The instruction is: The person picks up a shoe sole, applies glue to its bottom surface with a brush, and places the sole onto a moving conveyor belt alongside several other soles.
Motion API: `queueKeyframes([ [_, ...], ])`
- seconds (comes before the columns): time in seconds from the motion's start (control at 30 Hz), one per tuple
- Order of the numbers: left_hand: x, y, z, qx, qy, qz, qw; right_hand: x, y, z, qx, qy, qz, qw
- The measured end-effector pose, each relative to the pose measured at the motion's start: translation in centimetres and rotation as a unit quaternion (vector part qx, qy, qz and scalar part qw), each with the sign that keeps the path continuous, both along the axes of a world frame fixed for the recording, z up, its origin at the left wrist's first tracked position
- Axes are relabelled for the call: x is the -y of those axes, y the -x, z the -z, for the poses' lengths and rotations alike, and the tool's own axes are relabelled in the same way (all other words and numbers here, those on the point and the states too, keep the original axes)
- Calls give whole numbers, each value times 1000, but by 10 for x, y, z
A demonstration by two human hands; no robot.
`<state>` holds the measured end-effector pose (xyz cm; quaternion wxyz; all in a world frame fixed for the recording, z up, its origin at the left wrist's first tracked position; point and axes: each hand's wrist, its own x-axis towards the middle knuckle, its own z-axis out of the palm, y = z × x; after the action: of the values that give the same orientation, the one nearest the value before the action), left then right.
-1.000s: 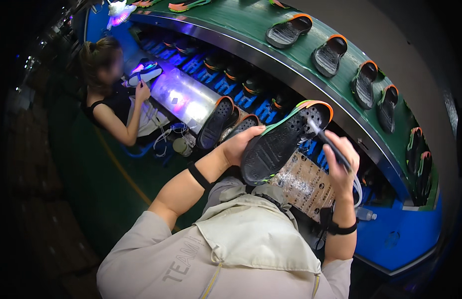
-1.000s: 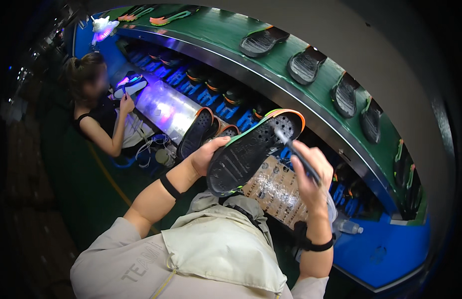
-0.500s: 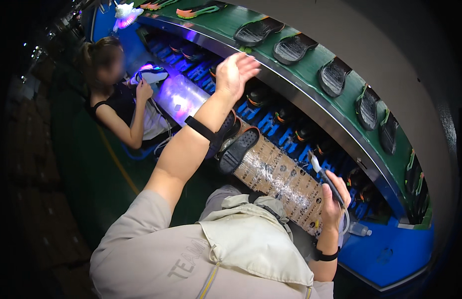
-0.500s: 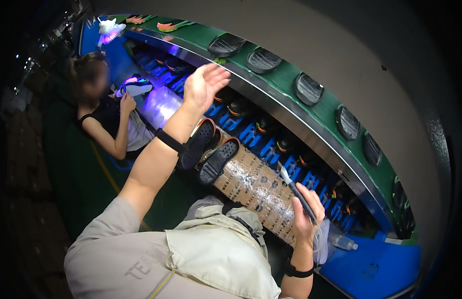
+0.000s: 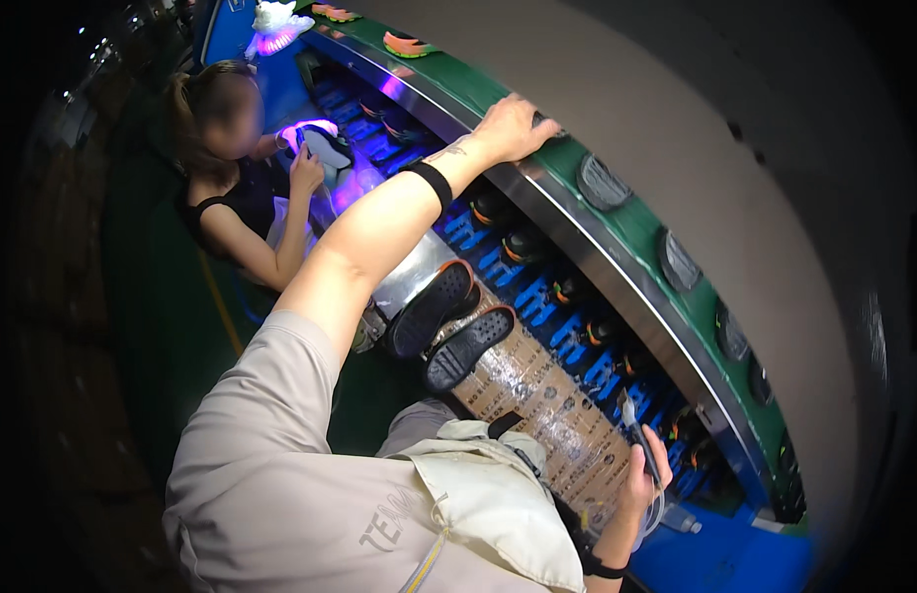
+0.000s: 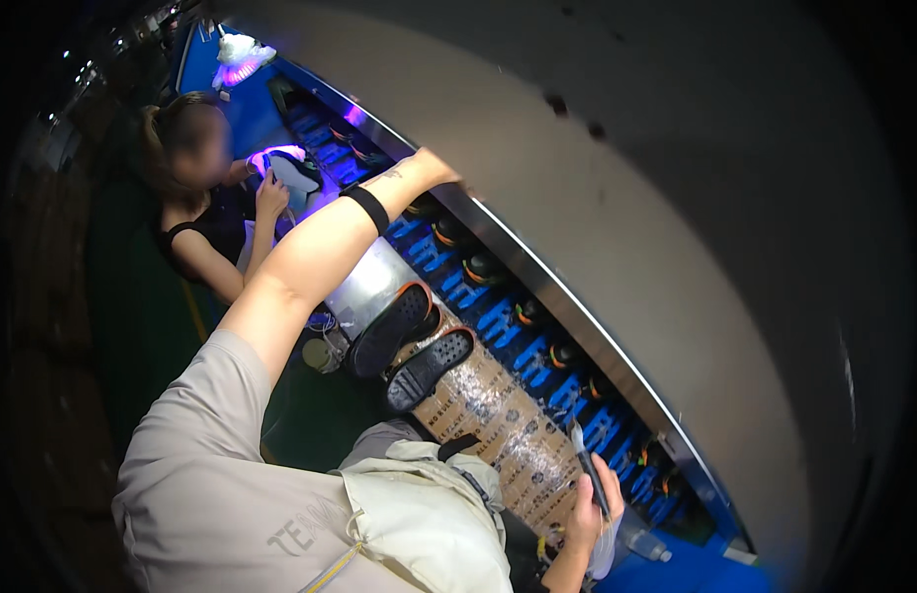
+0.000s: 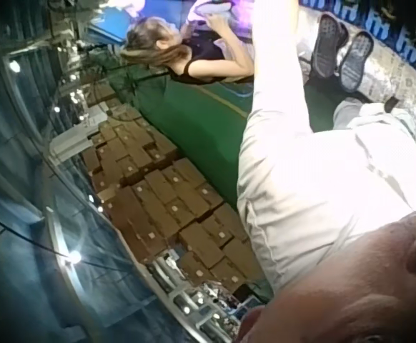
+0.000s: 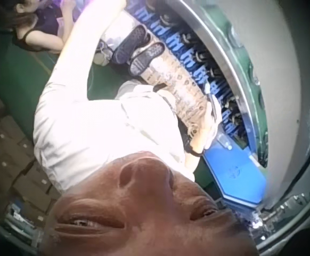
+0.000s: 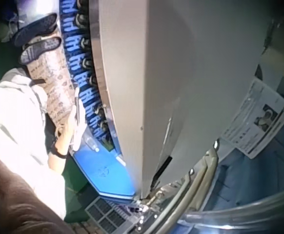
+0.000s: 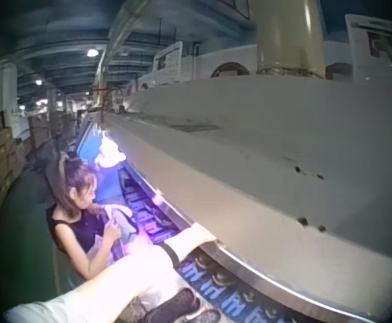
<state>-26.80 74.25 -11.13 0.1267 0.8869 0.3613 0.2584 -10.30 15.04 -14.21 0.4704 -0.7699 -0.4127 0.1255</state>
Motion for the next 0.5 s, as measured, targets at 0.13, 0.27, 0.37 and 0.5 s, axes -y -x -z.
queueKeyframes([
  [0.13, -58, 43, -41, -22, -118, -35, 992, -2, -12, 11, -1, -2, 29, 1000],
  [0.27, -134, 94, -55, -134, -127, -114, 976, -13, -18, 11, -13, 17, 42, 999],
  [0.37, -160, 108, -62, -210, -106, -122, 964, -17, -21, 11, -17, 51, 52, 997],
  [0.5, -166, 124, -65, -268, -87, -116, 952, -36, -20, 0, -21, 59, 46, 997],
])
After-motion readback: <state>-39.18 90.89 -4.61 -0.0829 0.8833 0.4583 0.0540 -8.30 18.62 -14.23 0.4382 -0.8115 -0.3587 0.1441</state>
